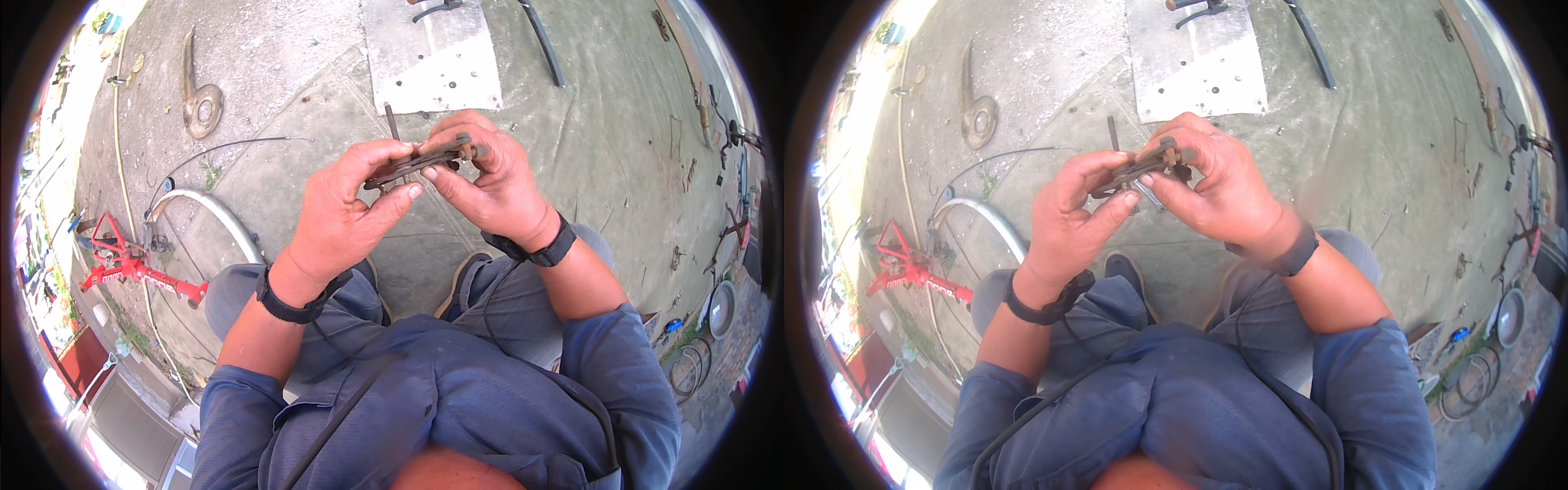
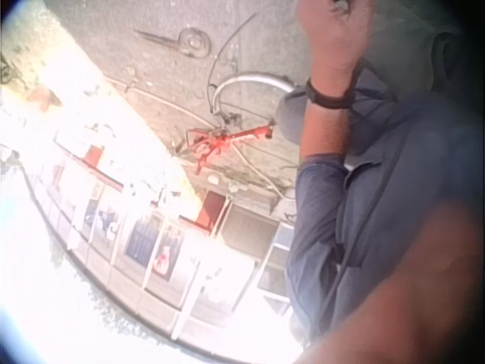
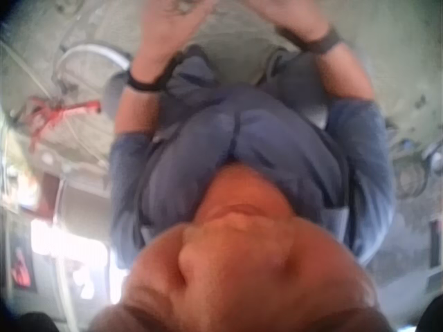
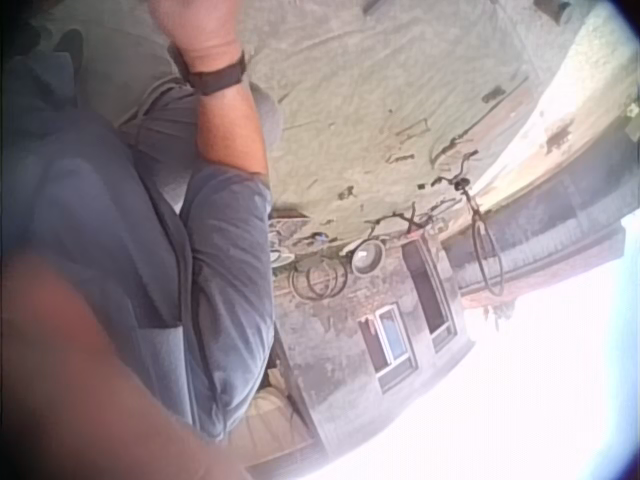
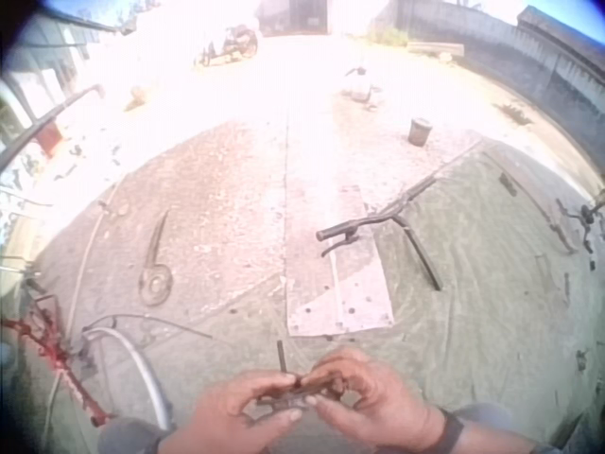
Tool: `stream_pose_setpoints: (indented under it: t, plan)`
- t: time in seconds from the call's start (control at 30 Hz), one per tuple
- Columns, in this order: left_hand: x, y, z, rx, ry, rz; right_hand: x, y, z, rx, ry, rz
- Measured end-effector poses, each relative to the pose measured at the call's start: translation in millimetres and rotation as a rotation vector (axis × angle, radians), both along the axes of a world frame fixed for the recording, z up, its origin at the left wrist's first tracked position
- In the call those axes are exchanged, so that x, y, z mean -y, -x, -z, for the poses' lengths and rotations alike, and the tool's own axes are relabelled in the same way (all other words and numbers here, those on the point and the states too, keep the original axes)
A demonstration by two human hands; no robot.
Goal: The person assembles a bicycle brake caliper by hand, inserting a spring, attaching brake pads, and securing them with a bolt and nut. The person then tightens the assembly and holds the completed brake caliper.
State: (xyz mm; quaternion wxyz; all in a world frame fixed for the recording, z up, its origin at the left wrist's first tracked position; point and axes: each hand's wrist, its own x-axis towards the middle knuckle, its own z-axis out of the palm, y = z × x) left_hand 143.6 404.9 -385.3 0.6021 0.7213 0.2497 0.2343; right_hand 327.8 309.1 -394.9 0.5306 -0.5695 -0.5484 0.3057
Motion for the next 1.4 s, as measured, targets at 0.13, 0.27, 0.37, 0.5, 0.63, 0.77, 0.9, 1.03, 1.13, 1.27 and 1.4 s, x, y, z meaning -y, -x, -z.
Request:
stream_pose_setpoints:
  t: [0.13, 0.27, 0.37, 0.5, 0.63, 0.77, 0.9, 1.03, 1.13, 1.27, 1.4]
  plan:
    - [0, -1, -1, -0.003, -0.008, 0.001, 1, 2, 1, 0.008, 0.006, 0.017]
    - [1, 0, -4, -0.030, 0.004, 0.007, 0, 1, 1, 0.016, -0.004, 0.028]
    - [2, -1, -5, -0.027, 0.084, -0.011, 2, 0, 1, 0.024, 0.020, 0.017]
    - [3, -1, -6, -0.028, 0.133, -0.015, 3, 0, 3, -0.028, 0.024, -0.013]
    - [4, -1, -7, -0.038, 0.154, -0.016, 5, 1, 5, -0.078, 0.023, -0.022]
    - [2, -2, -7, -0.026, 0.204, -0.004, 5, 2, 6, -0.172, 0.036, -0.015]
    - [-2, -1, -8, -0.065, 0.240, 0.017, 6, 6, 6, -0.403, 0.127, 0.006]
    - [-3, -2, -8, -0.074, 0.275, 0.028, 6, 3, 5, -0.497, 0.199, -0.035]
    - [-4, -4, -8, -0.093, 0.286, 0.036, 7, 3, 5, -0.611, 0.239, -0.048]
    - [-3, -5, -9, -0.080, 0.343, 0.031, 7, 2, 10, -0.704, 0.265, -0.039]
    - [-4, -5, -10, -0.114, 0.389, 0.051, 6, -1, 19, -0.742, 0.284, -0.045]
